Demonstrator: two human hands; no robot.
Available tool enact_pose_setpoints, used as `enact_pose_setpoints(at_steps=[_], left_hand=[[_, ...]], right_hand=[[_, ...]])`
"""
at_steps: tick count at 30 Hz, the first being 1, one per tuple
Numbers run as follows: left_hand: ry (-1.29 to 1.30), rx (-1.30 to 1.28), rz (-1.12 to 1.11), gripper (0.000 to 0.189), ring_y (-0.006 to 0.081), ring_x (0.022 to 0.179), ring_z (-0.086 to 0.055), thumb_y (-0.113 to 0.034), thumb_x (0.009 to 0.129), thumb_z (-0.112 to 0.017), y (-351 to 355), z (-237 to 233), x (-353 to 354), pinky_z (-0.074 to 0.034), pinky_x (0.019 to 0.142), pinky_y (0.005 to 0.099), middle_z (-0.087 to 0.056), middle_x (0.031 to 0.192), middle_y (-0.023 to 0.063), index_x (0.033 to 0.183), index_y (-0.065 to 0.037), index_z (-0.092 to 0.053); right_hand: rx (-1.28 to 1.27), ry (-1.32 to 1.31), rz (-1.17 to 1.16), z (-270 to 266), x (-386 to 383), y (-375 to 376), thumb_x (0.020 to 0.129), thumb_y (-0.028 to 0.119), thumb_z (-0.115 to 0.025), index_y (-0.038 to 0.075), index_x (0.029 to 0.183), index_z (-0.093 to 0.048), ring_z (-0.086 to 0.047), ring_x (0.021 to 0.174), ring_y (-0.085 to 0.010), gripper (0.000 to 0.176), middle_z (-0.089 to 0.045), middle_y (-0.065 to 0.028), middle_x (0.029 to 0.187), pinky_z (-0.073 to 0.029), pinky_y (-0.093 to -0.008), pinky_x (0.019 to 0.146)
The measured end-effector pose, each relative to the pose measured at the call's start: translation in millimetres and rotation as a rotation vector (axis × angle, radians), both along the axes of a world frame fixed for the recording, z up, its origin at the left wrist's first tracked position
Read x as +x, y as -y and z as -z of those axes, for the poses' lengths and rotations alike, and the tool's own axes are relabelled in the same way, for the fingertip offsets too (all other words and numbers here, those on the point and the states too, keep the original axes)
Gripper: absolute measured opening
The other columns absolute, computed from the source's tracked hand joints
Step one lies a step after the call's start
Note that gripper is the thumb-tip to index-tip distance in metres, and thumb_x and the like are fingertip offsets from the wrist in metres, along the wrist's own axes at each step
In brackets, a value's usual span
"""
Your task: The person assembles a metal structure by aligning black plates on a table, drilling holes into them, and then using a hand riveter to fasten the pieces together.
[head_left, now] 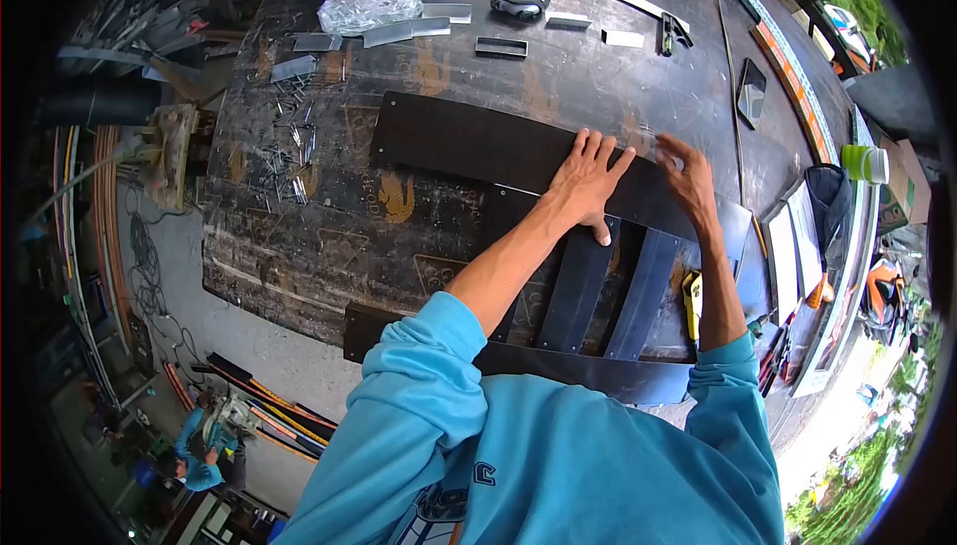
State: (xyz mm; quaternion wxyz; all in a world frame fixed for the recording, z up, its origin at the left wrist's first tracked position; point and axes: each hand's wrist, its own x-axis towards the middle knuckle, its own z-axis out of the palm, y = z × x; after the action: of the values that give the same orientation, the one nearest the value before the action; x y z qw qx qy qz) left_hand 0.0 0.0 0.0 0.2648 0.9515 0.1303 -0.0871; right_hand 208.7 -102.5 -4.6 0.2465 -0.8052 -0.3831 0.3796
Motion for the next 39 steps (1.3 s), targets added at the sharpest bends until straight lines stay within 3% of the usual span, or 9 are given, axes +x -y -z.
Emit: enact_pose_setpoints(at_steps=[3,9,19,23,24,27,29,35,39], left_hand=[[0.055,0.021,-0.024,0.135,0.0387,0.142,-0.015,-0.055,0.039,-0.089,-1,14,-15,-0.012,0.115,0.0563,-0.028,0.146,0.0272,0.146,-0.003,-0.026],[0.233,0.038,-0.144,0.130,0.0483,0.137,-0.021,-0.062,0.042,-0.082,5,31,-7,-0.008,0.111,0.0664,-0.029,0.148,0.0242,0.148,-0.011,-0.028],[0.363,-0.059,-0.298,0.119,0.0470,0.142,-0.012,-0.057,0.053,-0.079,27,59,-3,-0.004,0.114,0.0622,-0.020,0.154,0.0225,0.150,-0.014,-0.026],[0.624,0.143,-0.582,0.082,0.0422,0.138,-0.028,-0.023,0.072,-0.072,62,63,-25,-0.021,0.114,0.0529,-0.030,0.147,0.0260,0.144,-0.007,-0.036],[0.418,-0.078,-0.524,0.056,0.0375,0.121,-0.049,-0.013,0.074,-0.071,64,34,-64,-0.035,0.104,0.0493,-0.053,0.128,0.0215,0.126,-0.004,-0.054],[0.833,-0.126,-0.951,0.023,0.0273,0.101,-0.059,-0.009,0.073,-0.075,62,6,-152,-0.045,0.089,0.0400,-0.066,0.098,0.0096,0.093,-0.006,-0.066],[0.656,-0.311,-1.355,0.033,0.0310,0.099,-0.061,-0.014,0.080,-0.073,47,8,-167,-0.047,0.090,0.0402,-0.066,0.098,0.0148,0.108,0.000,-0.064],[0.396,-0.983,-1.119,0.048,0.0241,0.089,-0.070,-0.017,0.082,-0.073,-6,34,-174,-0.054,0.078,0.0317,-0.069,0.103,0.0212,0.118,0.010,-0.057],[0.556,-1.608,-1.009,0.033,0.0083,0.092,-0.060,-0.016,0.086,-0.070,-6,39,-161,-0.047,0.084,0.0238,-0.067,0.100,0.0061,0.106,0.009,-0.062]], right_hand=[[0.142,0.200,-0.232,-46,-73,-70,0.071,0.041,-0.079,0.009,0.136,-0.051,-0.050,0.125,-0.0356,0.078,-0.055,-0.0239,0.129,-0.038,-0.0440,0.106],[-0.196,0.591,-0.812,-32,-185,-129,0.049,0.046,-0.090,0.018,0.152,-0.017,-0.038,0.129,-0.0418,0.130,-0.041,-0.0227,0.136,-0.039,-0.0514,0.098],[-0.108,0.523,-0.707,-21,-188,-122,0.037,0.037,-0.094,0.019,0.151,-0.017,-0.042,0.122,-0.0406,0.139,-0.043,-0.0208,0.131,-0.035,-0.0508,0.100],[-0.103,0.540,-0.711,-21,-190,-125,0.034,0.037,-0.094,0.015,0.151,-0.017,-0.040,0.123,-0.0413,0.143,-0.042,-0.0195,0.134,-0.034,-0.0530,0.101],[-0.096,0.528,-0.711,-21,-191,-125,0.033,0.037,-0.094,0.014,0.151,-0.016,-0.039,0.124,-0.0420,0.143,-0.042,-0.0207,0.133,-0.034,-0.0531,0.102],[-0.056,0.584,-0.740,-14,-185,-124,0.034,0.041,-0.093,0.016,0.150,-0.018,-0.042,0.121,-0.0413,0.141,-0.046,-0.0221,0.128,-0.035,-0.0529,0.096],[-0.101,0.568,-0.751,-14,-179,-124,0.034,0.043,-0.093,0.016,0.150,-0.017,-0.040,0.122,-0.0415,0.141,-0.045,-0.0224,0.129,-0.035,-0.0543,0.097],[-0.094,0.374,-0.724,-17,-156,-147,0.054,0.054,-0.085,0.005,0.137,-0.044,-0.050,0.117,-0.0397,0.104,-0.055,-0.0252,0.120,-0.039,-0.0485,0.097],[-0.158,0.171,-0.605,-26,-155,-154,0.071,0.067,-0.068,0.001,0.130,-0.052,-0.061,0.109,-0.0364,0.090,-0.063,-0.0248,0.114,-0.045,-0.0429,0.094]])
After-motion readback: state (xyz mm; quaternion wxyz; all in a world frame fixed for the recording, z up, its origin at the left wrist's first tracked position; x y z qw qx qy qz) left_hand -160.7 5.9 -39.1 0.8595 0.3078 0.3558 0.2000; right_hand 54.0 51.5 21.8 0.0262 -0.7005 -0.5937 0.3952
